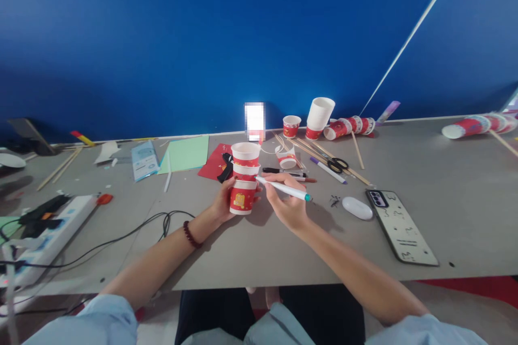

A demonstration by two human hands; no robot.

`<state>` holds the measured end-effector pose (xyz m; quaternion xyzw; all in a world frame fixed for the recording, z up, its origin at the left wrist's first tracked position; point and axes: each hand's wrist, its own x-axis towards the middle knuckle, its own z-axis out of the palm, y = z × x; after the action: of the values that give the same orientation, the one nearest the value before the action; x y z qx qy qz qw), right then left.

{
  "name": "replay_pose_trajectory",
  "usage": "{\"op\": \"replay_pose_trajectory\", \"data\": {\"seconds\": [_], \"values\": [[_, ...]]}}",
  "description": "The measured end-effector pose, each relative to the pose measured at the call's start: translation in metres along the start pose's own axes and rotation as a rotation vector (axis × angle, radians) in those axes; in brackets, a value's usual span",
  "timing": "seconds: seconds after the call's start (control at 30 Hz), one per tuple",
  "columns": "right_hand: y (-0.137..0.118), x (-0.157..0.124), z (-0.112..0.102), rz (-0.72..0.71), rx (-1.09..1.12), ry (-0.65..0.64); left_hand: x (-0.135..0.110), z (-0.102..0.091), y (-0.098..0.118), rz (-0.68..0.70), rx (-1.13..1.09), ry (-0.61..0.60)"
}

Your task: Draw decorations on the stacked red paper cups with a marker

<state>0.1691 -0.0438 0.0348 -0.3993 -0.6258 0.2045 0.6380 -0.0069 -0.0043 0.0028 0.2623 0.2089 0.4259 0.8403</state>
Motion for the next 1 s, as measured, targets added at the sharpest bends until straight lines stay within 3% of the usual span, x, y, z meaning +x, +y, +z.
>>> {"op": "replay_pose_trajectory", "data": {"seconds": [0.23, 0.63, 1.0], "values": [[-0.002, -0.001, 0.002, -0.090, -0.049, -0.009, 0.000, 0.003, 0.004, -0.037, -0.017, -0.052], [0.000, -0.002, 0.006, -0.233, -0.187, -0.063, 0.004, -0.009, -0.004, -0.017, -0.031, 0.019], [-0.001, -0.003, 0.005, -0.251, -0.224, -0.110, 0.002, -0.004, -0.004, -0.017, -0.009, -0.012]]}}
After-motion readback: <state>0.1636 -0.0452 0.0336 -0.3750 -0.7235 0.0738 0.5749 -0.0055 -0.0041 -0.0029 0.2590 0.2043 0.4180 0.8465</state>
